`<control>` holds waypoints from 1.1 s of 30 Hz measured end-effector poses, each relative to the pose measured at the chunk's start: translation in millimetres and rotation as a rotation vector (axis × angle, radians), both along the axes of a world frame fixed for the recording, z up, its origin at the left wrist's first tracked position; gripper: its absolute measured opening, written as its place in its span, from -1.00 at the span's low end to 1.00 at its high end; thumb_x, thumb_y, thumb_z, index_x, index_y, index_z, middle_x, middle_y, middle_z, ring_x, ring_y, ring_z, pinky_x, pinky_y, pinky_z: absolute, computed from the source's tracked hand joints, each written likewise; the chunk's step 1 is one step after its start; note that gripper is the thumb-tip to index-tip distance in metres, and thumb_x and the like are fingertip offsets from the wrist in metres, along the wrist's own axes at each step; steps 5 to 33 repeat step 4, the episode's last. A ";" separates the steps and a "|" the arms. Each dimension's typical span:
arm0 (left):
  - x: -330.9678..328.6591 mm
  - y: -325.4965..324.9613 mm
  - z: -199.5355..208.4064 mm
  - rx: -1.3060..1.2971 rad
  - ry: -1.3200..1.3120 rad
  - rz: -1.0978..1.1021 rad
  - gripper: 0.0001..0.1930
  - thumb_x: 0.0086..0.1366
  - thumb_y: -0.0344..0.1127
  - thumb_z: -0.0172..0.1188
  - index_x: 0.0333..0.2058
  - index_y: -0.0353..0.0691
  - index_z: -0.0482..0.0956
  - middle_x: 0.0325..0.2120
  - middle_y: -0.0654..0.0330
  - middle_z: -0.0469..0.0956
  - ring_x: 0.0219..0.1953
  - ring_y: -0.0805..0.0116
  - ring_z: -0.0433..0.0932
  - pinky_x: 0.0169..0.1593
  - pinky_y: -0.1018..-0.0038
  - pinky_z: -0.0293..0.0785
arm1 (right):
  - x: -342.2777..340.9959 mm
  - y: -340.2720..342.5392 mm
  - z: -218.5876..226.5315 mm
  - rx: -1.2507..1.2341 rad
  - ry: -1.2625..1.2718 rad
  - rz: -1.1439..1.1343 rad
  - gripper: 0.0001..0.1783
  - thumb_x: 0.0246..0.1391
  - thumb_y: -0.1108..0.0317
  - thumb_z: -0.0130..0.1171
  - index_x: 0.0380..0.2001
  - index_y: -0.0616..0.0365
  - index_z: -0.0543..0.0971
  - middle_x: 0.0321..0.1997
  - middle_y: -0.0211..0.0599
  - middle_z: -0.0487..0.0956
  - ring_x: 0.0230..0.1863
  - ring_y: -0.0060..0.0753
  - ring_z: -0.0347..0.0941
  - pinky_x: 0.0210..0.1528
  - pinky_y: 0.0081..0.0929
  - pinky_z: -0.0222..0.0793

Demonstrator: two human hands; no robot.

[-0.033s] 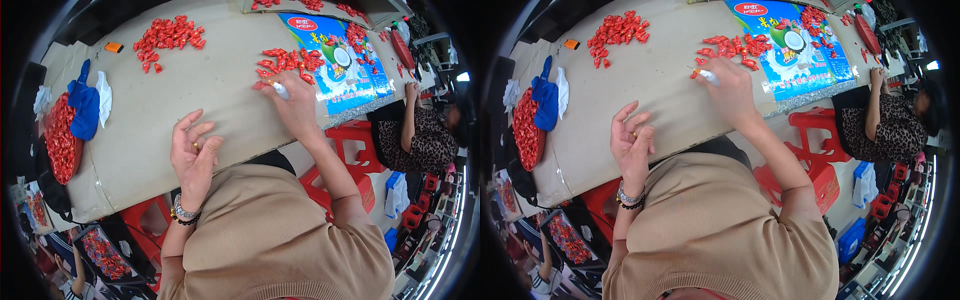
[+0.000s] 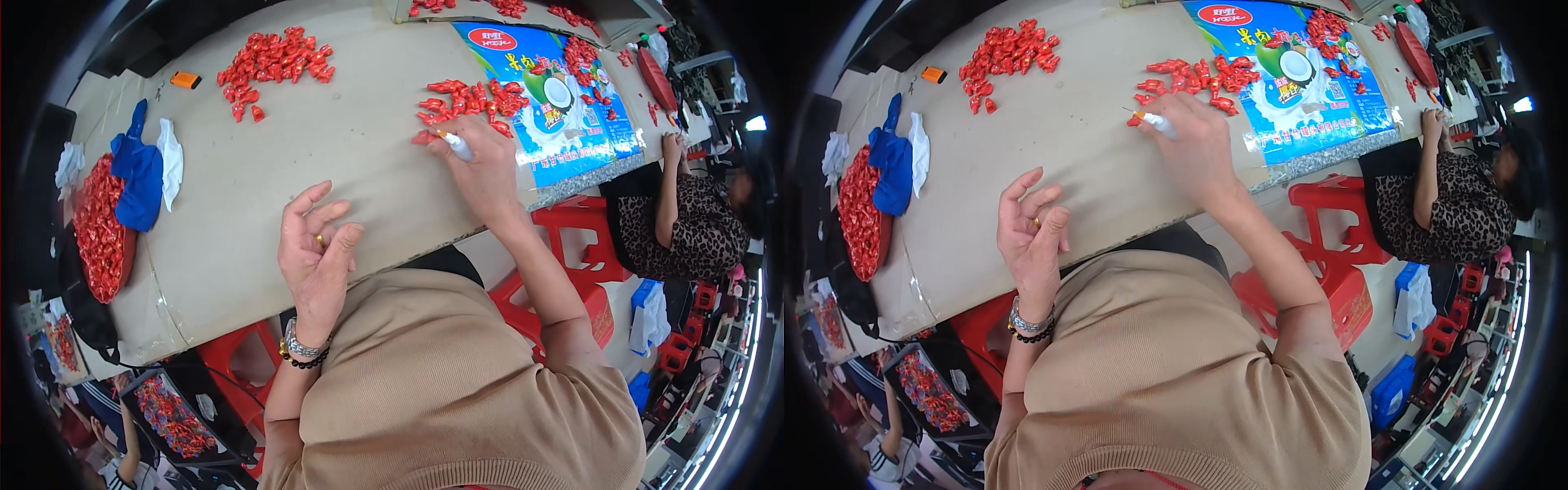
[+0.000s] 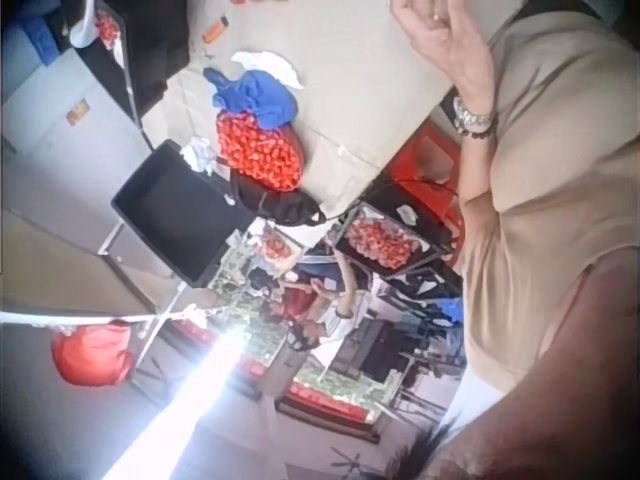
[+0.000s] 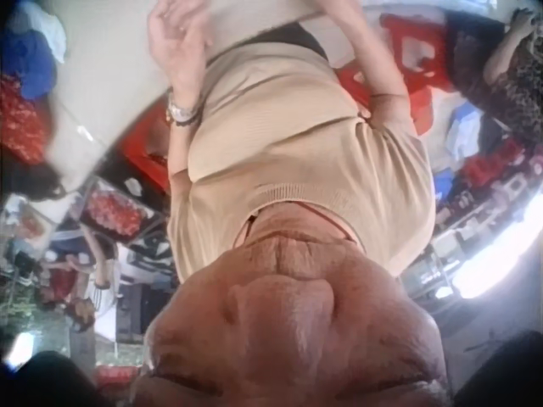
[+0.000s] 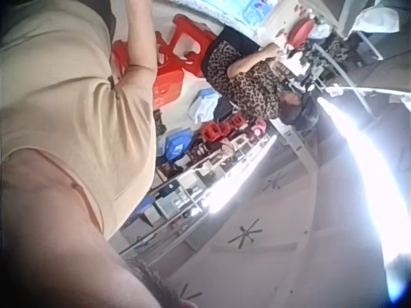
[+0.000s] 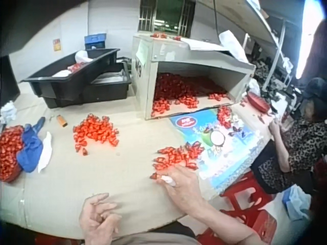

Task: Gluing small red plastic parts together using a liquid adhesive bottle.

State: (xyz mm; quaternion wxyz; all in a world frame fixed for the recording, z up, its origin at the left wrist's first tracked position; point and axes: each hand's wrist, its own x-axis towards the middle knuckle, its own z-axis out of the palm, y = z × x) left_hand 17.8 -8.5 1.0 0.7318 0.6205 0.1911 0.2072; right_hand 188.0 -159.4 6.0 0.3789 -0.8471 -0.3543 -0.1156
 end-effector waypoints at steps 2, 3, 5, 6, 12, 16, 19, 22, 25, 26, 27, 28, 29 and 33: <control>-0.8 0.7 -1.6 -0.012 -0.005 -0.009 -0.49 0.21 -0.41 0.23 0.10 -0.36 0.25 -0.20 0.17 0.52 -0.58 0.70 0.34 -0.59 0.76 0.23 | 4.8 -2.8 0.4 -0.011 -0.150 -0.039 -0.77 -0.24 0.48 0.36 -0.41 0.15 0.58 -0.43 -0.26 0.53 -0.36 -0.25 0.49 -0.35 -0.37 0.38; -1.8 1.6 -2.8 -0.017 -0.008 -0.010 -0.48 0.21 -0.41 0.23 0.09 -0.36 0.25 -0.20 0.18 0.53 -0.58 0.70 0.34 -0.59 0.75 0.23 | 7.2 -2.9 0.9 -0.016 -0.226 -0.056 -0.76 -0.27 0.48 0.36 -0.41 0.14 0.58 -0.44 -0.27 0.52 -0.36 -0.23 0.49 -0.37 -0.34 0.38; -3.4 2.5 -6.7 0.014 -0.009 -0.001 -0.49 0.21 -0.41 0.23 0.10 -0.35 0.25 -0.20 0.17 0.53 -0.59 0.70 0.35 -0.60 0.75 0.23 | 7.9 -3.2 1.6 -0.011 -0.228 -0.061 -0.76 -0.27 0.48 0.36 -0.41 0.14 0.58 -0.44 -0.27 0.52 -0.36 -0.23 0.49 -0.37 -0.34 0.38; -3.4 2.5 -6.7 0.014 -0.009 -0.001 -0.49 0.21 -0.41 0.23 0.10 -0.35 0.25 -0.20 0.17 0.53 -0.59 0.70 0.35 -0.60 0.75 0.23 | 7.9 -3.2 1.6 -0.011 -0.228 -0.061 -0.76 -0.27 0.48 0.36 -0.41 0.14 0.58 -0.44 -0.27 0.52 -0.36 -0.23 0.49 -0.37 -0.34 0.38; -3.4 2.5 -6.7 0.014 -0.009 -0.001 -0.49 0.21 -0.41 0.23 0.10 -0.35 0.25 -0.20 0.17 0.53 -0.59 0.70 0.35 -0.60 0.75 0.23 | 7.9 -3.2 1.6 -0.011 -0.228 -0.061 -0.76 -0.27 0.48 0.36 -0.41 0.14 0.58 -0.44 -0.27 0.52 -0.36 -0.23 0.49 -0.37 -0.34 0.38; -3.4 2.5 -6.7 0.014 -0.009 -0.001 -0.49 0.21 -0.41 0.23 0.10 -0.35 0.25 -0.20 0.17 0.53 -0.59 0.70 0.35 -0.60 0.75 0.23 | 7.9 -3.2 1.6 -0.011 -0.228 -0.061 -0.76 -0.27 0.48 0.36 -0.41 0.14 0.58 -0.44 -0.27 0.52 -0.36 -0.23 0.49 -0.37 -0.34 0.38; -3.4 2.5 -6.7 0.014 -0.009 -0.001 -0.49 0.21 -0.41 0.23 0.10 -0.35 0.25 -0.20 0.17 0.53 -0.59 0.70 0.35 -0.60 0.75 0.23 | 7.9 -3.2 1.6 -0.011 -0.228 -0.061 -0.76 -0.27 0.48 0.36 -0.41 0.14 0.58 -0.44 -0.27 0.52 -0.36 -0.23 0.49 -0.37 -0.34 0.38; -3.4 2.5 -6.7 0.014 -0.009 -0.001 -0.49 0.21 -0.41 0.23 0.10 -0.35 0.25 -0.20 0.17 0.53 -0.59 0.70 0.35 -0.60 0.75 0.23 | 7.9 -3.2 1.6 -0.011 -0.228 -0.061 -0.76 -0.27 0.48 0.36 -0.41 0.14 0.58 -0.44 -0.27 0.52 -0.36 -0.23 0.49 -0.37 -0.34 0.38; -3.4 2.5 -6.7 0.014 -0.009 -0.001 -0.49 0.21 -0.41 0.23 0.10 -0.35 0.25 -0.20 0.17 0.53 -0.59 0.70 0.35 -0.60 0.75 0.23 | 7.9 -3.2 1.6 -0.011 -0.228 -0.061 -0.76 -0.27 0.48 0.36 -0.41 0.14 0.58 -0.44 -0.27 0.52 -0.36 -0.23 0.49 -0.37 -0.34 0.38; -3.4 2.5 -6.7 0.014 -0.009 -0.001 -0.49 0.21 -0.41 0.23 0.10 -0.35 0.25 -0.20 0.17 0.53 -0.59 0.70 0.35 -0.60 0.75 0.23 | 7.9 -3.2 1.6 -0.011 -0.228 -0.061 -0.76 -0.27 0.48 0.36 -0.41 0.14 0.58 -0.44 -0.27 0.52 -0.36 -0.23 0.49 -0.37 -0.34 0.38; -3.4 2.5 -6.7 0.014 -0.009 -0.001 -0.49 0.21 -0.41 0.23 0.10 -0.35 0.25 -0.20 0.17 0.53 -0.59 0.70 0.35 -0.60 0.75 0.23 | 7.9 -3.2 1.6 -0.011 -0.228 -0.061 -0.76 -0.27 0.48 0.36 -0.41 0.14 0.58 -0.44 -0.27 0.52 -0.36 -0.23 0.49 -0.37 -0.34 0.38; -3.4 2.5 -6.7 0.014 -0.009 -0.001 -0.49 0.21 -0.41 0.23 0.10 -0.35 0.25 -0.20 0.17 0.53 -0.59 0.70 0.35 -0.60 0.75 0.23 | 7.9 -3.2 1.6 -0.011 -0.228 -0.061 -0.76 -0.27 0.48 0.36 -0.41 0.14 0.58 -0.44 -0.27 0.52 -0.36 -0.23 0.49 -0.37 -0.34 0.38; -3.4 2.5 -6.7 0.014 -0.009 -0.001 -0.49 0.21 -0.41 0.23 0.10 -0.35 0.25 -0.20 0.17 0.53 -0.59 0.70 0.35 -0.60 0.75 0.23 | 7.9 -3.2 1.6 -0.011 -0.228 -0.061 -0.76 -0.27 0.48 0.36 -0.41 0.14 0.58 -0.44 -0.27 0.52 -0.36 -0.23 0.49 -0.37 -0.34 0.38; -3.4 2.5 -6.7 0.014 -0.009 -0.001 -0.49 0.21 -0.41 0.23 0.10 -0.35 0.25 -0.20 0.17 0.53 -0.59 0.70 0.35 -0.60 0.75 0.23 | 7.9 -3.2 1.6 -0.011 -0.228 -0.061 -0.76 -0.27 0.48 0.36 -0.41 0.14 0.58 -0.44 -0.27 0.52 -0.36 -0.23 0.49 -0.37 -0.34 0.38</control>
